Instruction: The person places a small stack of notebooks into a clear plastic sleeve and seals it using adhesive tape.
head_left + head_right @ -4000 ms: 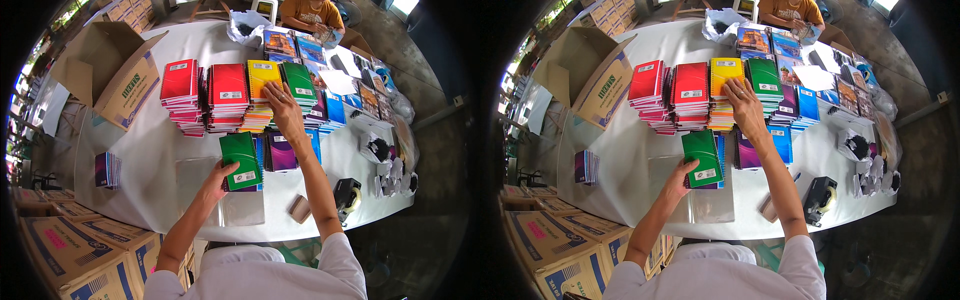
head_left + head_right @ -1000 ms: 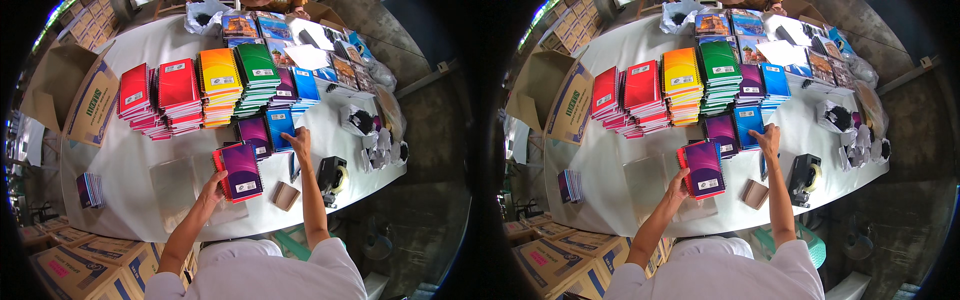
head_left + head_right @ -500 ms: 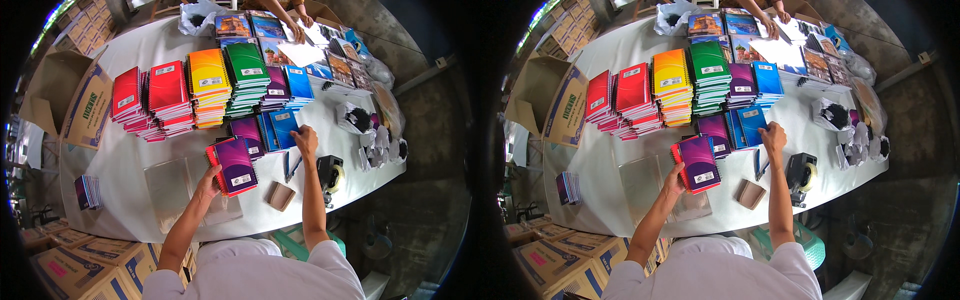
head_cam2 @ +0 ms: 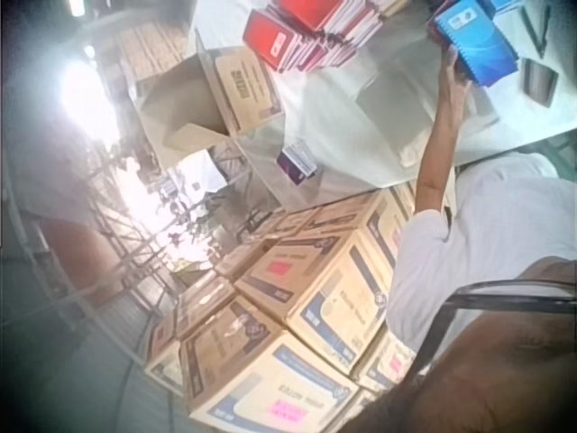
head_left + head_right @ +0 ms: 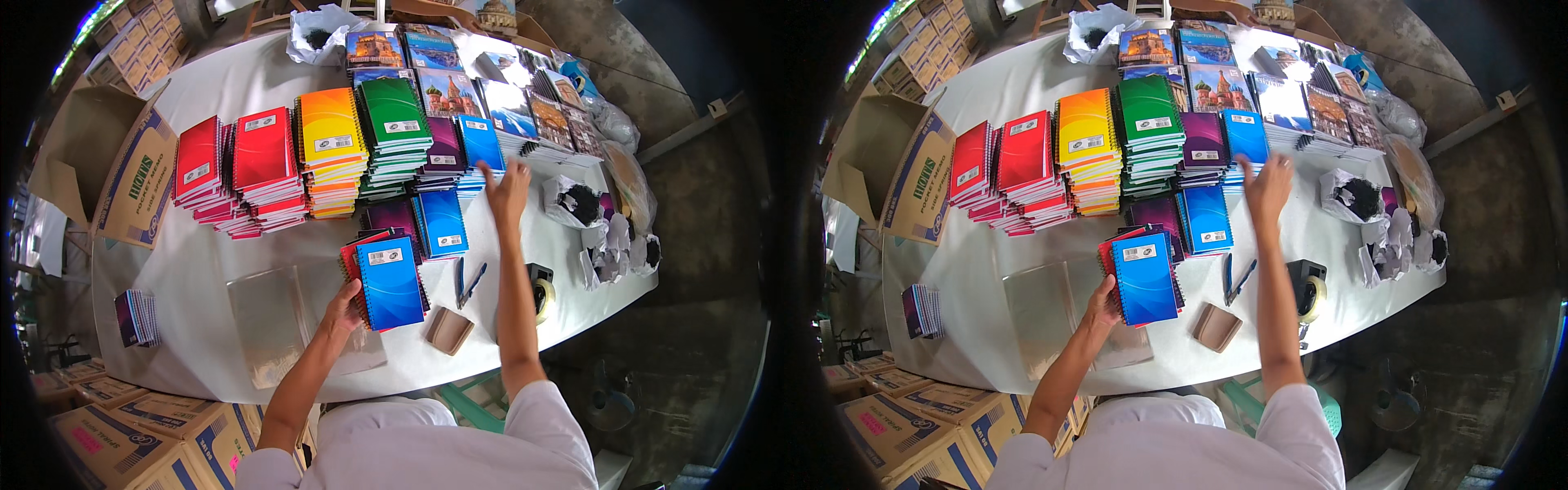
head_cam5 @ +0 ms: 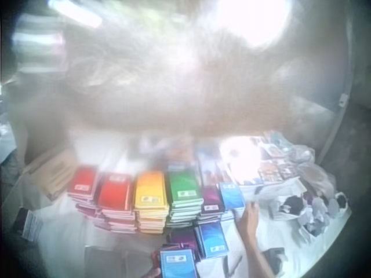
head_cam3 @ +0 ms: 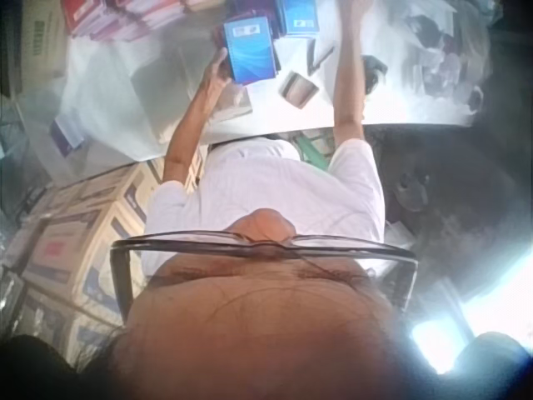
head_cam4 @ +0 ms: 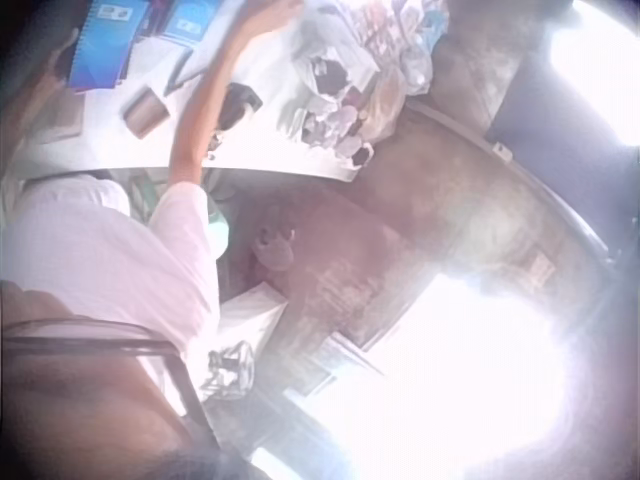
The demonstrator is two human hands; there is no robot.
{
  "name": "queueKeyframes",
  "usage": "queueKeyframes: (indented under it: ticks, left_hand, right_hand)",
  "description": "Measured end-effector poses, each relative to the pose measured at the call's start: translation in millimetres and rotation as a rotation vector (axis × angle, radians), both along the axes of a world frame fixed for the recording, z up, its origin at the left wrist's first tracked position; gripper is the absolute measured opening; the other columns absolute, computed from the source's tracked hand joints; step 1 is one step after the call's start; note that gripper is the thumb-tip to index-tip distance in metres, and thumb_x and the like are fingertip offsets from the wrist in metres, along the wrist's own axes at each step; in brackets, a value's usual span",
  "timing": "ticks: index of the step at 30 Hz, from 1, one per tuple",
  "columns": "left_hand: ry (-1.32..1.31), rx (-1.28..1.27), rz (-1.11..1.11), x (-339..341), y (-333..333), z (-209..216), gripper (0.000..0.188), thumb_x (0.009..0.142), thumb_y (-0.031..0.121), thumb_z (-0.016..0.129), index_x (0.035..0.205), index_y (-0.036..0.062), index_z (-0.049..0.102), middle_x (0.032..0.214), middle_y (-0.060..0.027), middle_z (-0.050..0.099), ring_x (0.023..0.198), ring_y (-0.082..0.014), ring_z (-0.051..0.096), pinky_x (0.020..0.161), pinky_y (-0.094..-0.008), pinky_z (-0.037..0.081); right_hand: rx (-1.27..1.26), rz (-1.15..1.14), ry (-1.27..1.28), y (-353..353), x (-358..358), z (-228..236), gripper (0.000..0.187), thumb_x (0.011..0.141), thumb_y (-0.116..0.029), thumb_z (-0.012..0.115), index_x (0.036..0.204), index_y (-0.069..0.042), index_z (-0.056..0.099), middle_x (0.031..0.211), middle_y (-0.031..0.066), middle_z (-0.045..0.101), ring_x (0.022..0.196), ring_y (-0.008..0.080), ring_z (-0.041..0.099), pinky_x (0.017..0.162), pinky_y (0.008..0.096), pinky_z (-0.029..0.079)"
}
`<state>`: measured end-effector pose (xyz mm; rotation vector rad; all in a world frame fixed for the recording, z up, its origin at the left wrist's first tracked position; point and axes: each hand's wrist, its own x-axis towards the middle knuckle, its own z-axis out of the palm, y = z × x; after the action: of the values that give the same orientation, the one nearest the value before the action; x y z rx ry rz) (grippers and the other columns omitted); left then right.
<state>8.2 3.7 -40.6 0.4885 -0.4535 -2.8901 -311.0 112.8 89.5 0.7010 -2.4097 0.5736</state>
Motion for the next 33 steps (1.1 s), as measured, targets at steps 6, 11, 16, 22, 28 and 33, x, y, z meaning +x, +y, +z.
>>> queueKeyframes:
  ticks: [6, 11, 16, 22, 28, 33]
  left_hand:
    - [-0.004, 0.063, 0.035, 4, 4, -2, 0.066, 0.081, 0.032, 0.075, 0.133, 0.0021, 0.046, 0.124, -0.0133, 0.059, 0.110, -0.0261, 0.060, 0.095, -0.0425, 0.049]
    - [-0.073, 0.012, 0.070, 14, 3, 4, 0.067, 0.082, 0.034, 0.073, 0.133, 0.0016, 0.045, 0.125, -0.0134, 0.058, 0.112, -0.0263, 0.059, 0.095, -0.0428, 0.048]
    - [-0.112, 0.042, 0.091, 23, 4, -3, 0.067, 0.083, 0.034, 0.073, 0.134, 0.0019, 0.044, 0.126, -0.0140, 0.058, 0.113, -0.0267, 0.058, 0.096, -0.0438, 0.048]
    - [0.001, 0.075, 0.074, 19, 8, -4, 0.069, 0.082, 0.035, 0.074, 0.134, 0.0017, 0.044, 0.127, -0.0143, 0.057, 0.114, -0.0276, 0.057, 0.097, -0.0445, 0.047]
    - [-0.085, -0.059, 0.092, 38, 4, -7, 0.078, 0.077, 0.042, 0.077, 0.135, 0.0022, 0.043, 0.128, -0.0145, 0.056, 0.117, -0.0282, 0.055, 0.099, -0.0458, 0.046]
    - [-0.045, -0.090, 0.007, 43, 9, -5, 0.088, 0.071, 0.048, 0.080, 0.136, 0.0032, 0.043, 0.130, -0.0149, 0.055, 0.118, -0.0287, 0.054, 0.099, -0.0459, 0.046]
  right_hand:
    - [0.091, -0.049, -0.804, 1, -129, -22, 0.071, 0.062, -0.055, 0.081, 0.097, 0.006, 0.067, 0.106, 0.0254, 0.065, 0.098, 0.0388, 0.064, 0.080, 0.0472, 0.051]
    - [-0.036, -0.168, -0.223, -12, -102, -18, 0.038, 0.074, -0.032, 0.075, 0.093, 0.000, 0.068, 0.091, 0.0215, 0.069, 0.086, 0.0401, 0.066, 0.074, 0.0453, 0.049]
    - [-0.088, -0.014, -0.209, -5, -109, -3, 0.032, 0.081, -0.027, 0.070, 0.098, -0.001, 0.067, 0.091, 0.0224, 0.068, 0.084, 0.0389, 0.065, 0.074, 0.0433, 0.049]
    - [0.262, -0.058, -0.465, 7, -157, -24, 0.030, 0.083, -0.029, 0.067, 0.084, 0.000, 0.069, 0.071, 0.0183, 0.065, 0.066, 0.0303, 0.065, 0.061, 0.0410, 0.048]
    - [-0.068, 0.541, -0.300, 32, -96, 63, 0.014, 0.086, -0.002, 0.062, 0.099, -0.003, 0.068, 0.087, 0.0070, 0.069, 0.081, 0.0161, 0.062, 0.072, 0.0279, 0.048]
    - [0.512, 1.553, -0.790, -36, 69, 156, 0.023, 0.078, 0.000, 0.067, 0.100, -0.004, 0.073, 0.082, 0.0122, 0.066, 0.078, 0.0245, 0.061, 0.073, 0.0358, 0.049]
